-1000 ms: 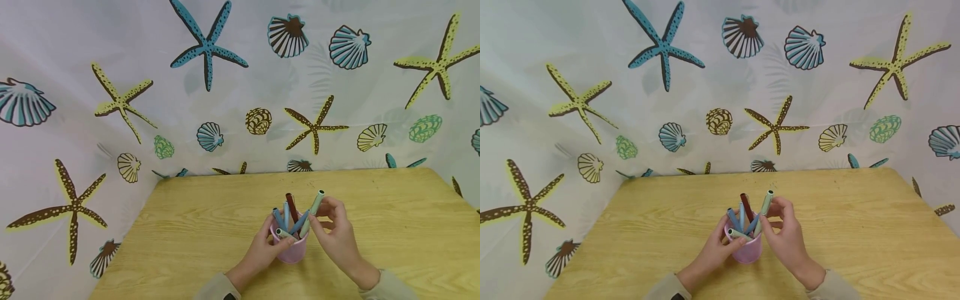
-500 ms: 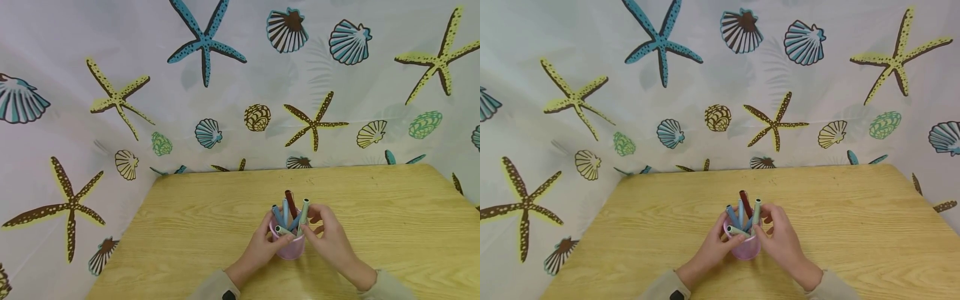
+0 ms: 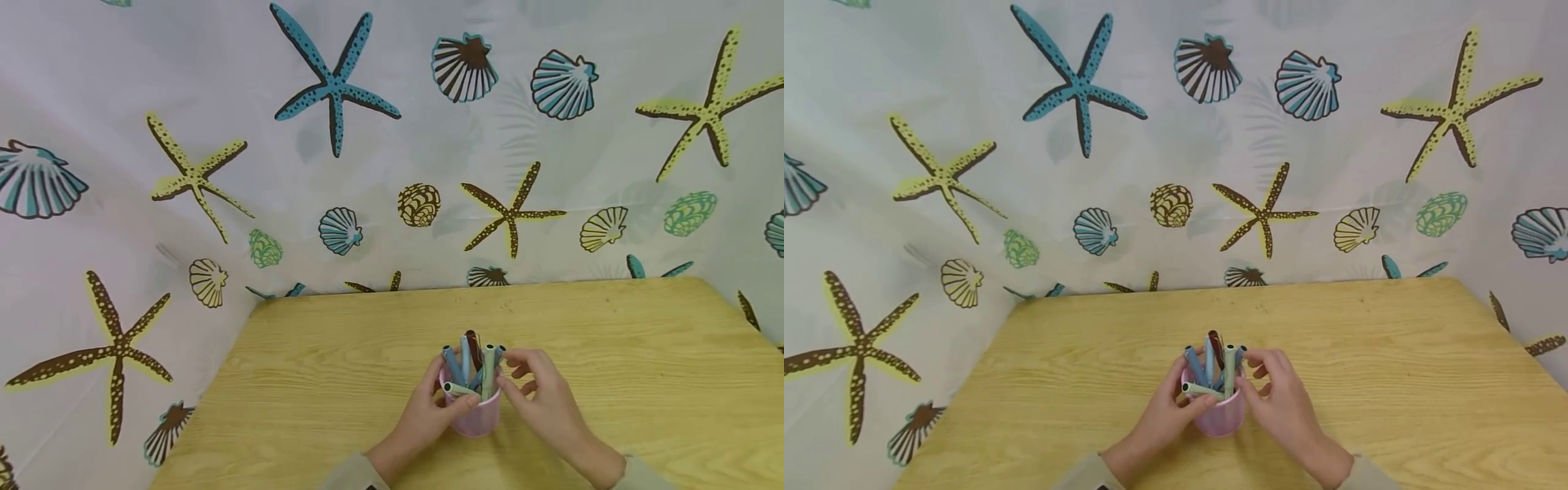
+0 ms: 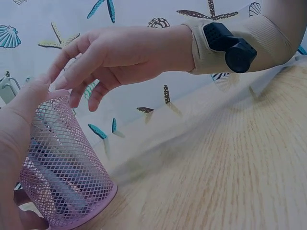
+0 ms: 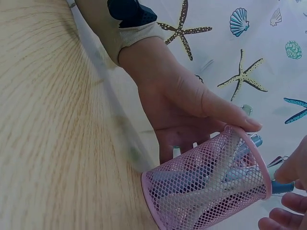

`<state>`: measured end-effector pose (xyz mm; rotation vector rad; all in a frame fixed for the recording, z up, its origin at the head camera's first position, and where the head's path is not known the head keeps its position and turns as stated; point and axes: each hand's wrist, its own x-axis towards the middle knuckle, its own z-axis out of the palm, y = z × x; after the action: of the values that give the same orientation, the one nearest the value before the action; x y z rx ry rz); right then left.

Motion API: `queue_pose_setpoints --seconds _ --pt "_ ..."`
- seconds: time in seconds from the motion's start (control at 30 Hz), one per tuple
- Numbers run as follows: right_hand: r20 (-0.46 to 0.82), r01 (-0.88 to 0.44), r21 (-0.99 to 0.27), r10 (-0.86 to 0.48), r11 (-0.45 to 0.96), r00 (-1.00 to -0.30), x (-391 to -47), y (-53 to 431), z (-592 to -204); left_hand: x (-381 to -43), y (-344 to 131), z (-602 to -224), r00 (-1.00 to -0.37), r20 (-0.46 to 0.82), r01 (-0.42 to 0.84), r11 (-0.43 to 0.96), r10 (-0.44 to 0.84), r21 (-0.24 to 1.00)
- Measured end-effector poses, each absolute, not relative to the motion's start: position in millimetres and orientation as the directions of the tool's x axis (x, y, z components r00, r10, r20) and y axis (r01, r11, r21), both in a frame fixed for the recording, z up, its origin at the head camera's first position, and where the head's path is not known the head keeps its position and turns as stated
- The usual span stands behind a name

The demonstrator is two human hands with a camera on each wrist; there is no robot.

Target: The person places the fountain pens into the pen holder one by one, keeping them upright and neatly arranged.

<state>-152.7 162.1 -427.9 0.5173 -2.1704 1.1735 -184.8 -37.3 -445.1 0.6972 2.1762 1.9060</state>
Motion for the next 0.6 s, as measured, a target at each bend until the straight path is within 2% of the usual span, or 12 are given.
queue_pose_setpoints --seconds 0.4,0.6 --pt "0.671 -0.547 -0.581 -0.025 0.603 -0.741 -153.9 178.2 -428.4 -198.2 -51.2 -450.4 -0.886 0.129 0.207 0.130 0.446 0.970" --pt "0.675 -0.533 -0.520 -0.062 0.668 -0.736 -154.9 192.6 -433.6 -198.5 -62.2 -447.8 -0.873 0.182 0.280 0.157 0.453 0.947"
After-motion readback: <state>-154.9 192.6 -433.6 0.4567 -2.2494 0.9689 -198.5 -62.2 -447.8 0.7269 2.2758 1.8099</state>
